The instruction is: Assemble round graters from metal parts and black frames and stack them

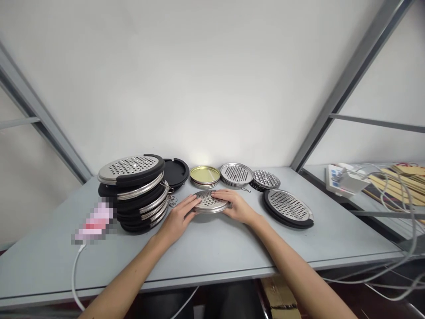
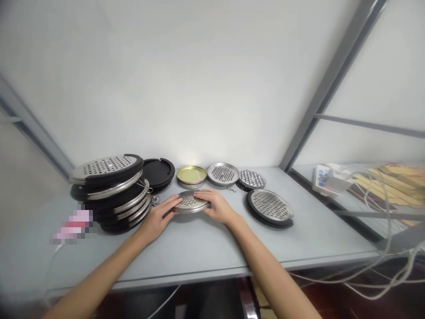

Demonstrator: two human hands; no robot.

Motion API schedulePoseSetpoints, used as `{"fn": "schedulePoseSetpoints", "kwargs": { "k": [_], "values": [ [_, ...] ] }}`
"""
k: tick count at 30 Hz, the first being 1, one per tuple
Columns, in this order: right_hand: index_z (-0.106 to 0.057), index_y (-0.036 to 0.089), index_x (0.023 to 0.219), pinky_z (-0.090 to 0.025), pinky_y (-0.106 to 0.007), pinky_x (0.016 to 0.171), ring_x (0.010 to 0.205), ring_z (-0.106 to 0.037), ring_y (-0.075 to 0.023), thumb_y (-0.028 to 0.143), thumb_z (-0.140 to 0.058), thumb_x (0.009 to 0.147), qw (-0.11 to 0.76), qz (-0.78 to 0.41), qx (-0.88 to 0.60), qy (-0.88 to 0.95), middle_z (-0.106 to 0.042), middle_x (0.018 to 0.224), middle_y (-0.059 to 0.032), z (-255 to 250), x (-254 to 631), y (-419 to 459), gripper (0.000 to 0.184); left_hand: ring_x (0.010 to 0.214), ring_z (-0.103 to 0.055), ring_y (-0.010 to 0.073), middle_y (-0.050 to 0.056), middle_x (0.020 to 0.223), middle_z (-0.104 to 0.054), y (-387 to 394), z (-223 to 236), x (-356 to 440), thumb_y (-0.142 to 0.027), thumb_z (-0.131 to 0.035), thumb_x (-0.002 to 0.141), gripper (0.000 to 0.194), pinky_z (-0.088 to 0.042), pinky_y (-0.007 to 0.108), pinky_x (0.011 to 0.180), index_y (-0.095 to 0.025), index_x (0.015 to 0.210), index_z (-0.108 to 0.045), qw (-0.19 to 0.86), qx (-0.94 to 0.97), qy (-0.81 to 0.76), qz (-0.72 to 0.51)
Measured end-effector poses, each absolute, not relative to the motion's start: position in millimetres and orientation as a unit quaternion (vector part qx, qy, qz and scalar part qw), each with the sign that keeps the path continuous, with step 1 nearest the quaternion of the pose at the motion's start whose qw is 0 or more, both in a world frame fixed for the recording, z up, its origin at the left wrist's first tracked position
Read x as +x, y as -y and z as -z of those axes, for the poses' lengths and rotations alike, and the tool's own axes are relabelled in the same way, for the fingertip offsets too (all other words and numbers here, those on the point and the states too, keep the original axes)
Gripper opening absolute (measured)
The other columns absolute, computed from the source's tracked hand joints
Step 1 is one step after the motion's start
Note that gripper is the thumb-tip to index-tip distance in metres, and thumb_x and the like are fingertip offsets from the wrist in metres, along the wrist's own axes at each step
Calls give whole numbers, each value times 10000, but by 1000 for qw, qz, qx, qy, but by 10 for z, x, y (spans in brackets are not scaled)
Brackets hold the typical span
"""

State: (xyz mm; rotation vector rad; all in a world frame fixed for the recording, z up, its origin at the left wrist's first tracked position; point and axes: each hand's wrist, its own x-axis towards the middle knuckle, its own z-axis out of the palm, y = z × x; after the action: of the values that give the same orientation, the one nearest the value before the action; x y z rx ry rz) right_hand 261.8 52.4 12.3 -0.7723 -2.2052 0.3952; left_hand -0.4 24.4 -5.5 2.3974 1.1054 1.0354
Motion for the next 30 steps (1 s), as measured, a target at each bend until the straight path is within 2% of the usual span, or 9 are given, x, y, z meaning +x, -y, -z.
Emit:
{"fn": "schedulePoseSetpoints", "kwargs": {
  "k": [2, 4, 8, 12, 15, 22, 26, 28, 30],
  "values": [
    [-624, 201, 1245, -443, -494, 1018, 1182, -577, -313, 410, -792, 688, 371, -161, -313, 859, -655, 1237, -138, -153, 2617, -497, 619, 1333, -451, 211, 67, 1434, -490, -260, 71, -16, -180, -485, 927, 431, -361, 421, 1125, -269, 1346, -522, 157, 832, -395, -357],
    [-623, 199, 1248, -426, -503, 1034, 1205, -560, -322, 488, -806, 647, 366, -167, -316, 859, -643, 1255, -145, -171, 2619, -479, 691, 1332, -452, 211, 69, 1445, -477, -268, 80, -25, -191, -483, 932, 429, -363, 421, 1124, -270, 1353, -515, 161, 832, -400, -350],
    [-645, 213, 1220, -448, -490, 1018, 1183, -583, -302, 524, -745, 713, 366, -163, -303, 865, -674, 1211, -130, -175, 2628, -480, 603, 1328, -457, 229, 89, 1438, -482, -256, 67, -22, -253, -534, 925, 433, -376, 437, 1114, -254, 1357, -509, 158, 837, -397, -342],
    [-681, 213, 1166, -492, -466, 976, 1129, -620, -302, 559, -762, 669, 369, -132, -304, 868, -698, 1163, -124, -178, 2636, -480, 611, 1332, -449, 269, 121, 1442, -470, -211, 23, 0, -383, -636, 865, 538, -387, 456, 1106, -224, 1363, -507, 150, 841, -399, -333],
    [-702, 197, 1112, -515, -456, 934, 1064, -649, -301, 570, -780, 635, 375, -94, -296, 873, -716, 1112, -125, -169, 2623, -458, 611, 1364, -402, 271, 120, 1473, -428, -190, 4, 11, -430, -626, 865, 590, -358, 459, 1125, -216, 1393, -472, 157, 851, -396, -309],
    [-694, 190, 1027, -522, -408, 852, 943, -676, -261, 489, -705, 750, 376, -23, -275, 885, -733, 1017, -109, -141, 2550, -396, 408, 1383, -373, 255, 103, 1497, -396, -214, 42, 7, -414, -558, 916, 535, -340, 447, 1135, -230, 1407, -452, 160, 846, -408, -303],
    [-680, 178, 1052, -503, -410, 843, 932, -649, -265, 560, -731, 688, 299, -64, -264, 915, -706, 1046, -117, -187, 2535, -361, 530, 1403, -330, 283, 112, 1523, -343, -201, 43, 9, -447, -627, 860, 624, -328, 463, 1141, -219, 1413, -449, 151, 864, -399, -267],
    [-678, 177, 1053, -496, -399, 852, 946, -635, -254, 536, -684, 757, 285, -89, -271, 915, -694, 1056, -113, -187, 2523, -359, 466, 1404, -327, 285, 118, 1521, -343, -188, 31, 17, -449, -617, 864, 617, -325, 462, 1144, -205, 1408, -458, 147, 869, -398, -256],
    [-677, 178, 1056, -486, -391, 881, 986, -620, -241, 433, -591, 864, 297, -96, -301, 901, -682, 1078, -112, -161, 2510, -376, 330, 1396, -345, 274, 113, 1508, -370, -173, 11, 28, -421, -575, 897, 549, -326, 455, 1146, -201, 1392, -482, 143, 869, -397, -259]
  ]
}}
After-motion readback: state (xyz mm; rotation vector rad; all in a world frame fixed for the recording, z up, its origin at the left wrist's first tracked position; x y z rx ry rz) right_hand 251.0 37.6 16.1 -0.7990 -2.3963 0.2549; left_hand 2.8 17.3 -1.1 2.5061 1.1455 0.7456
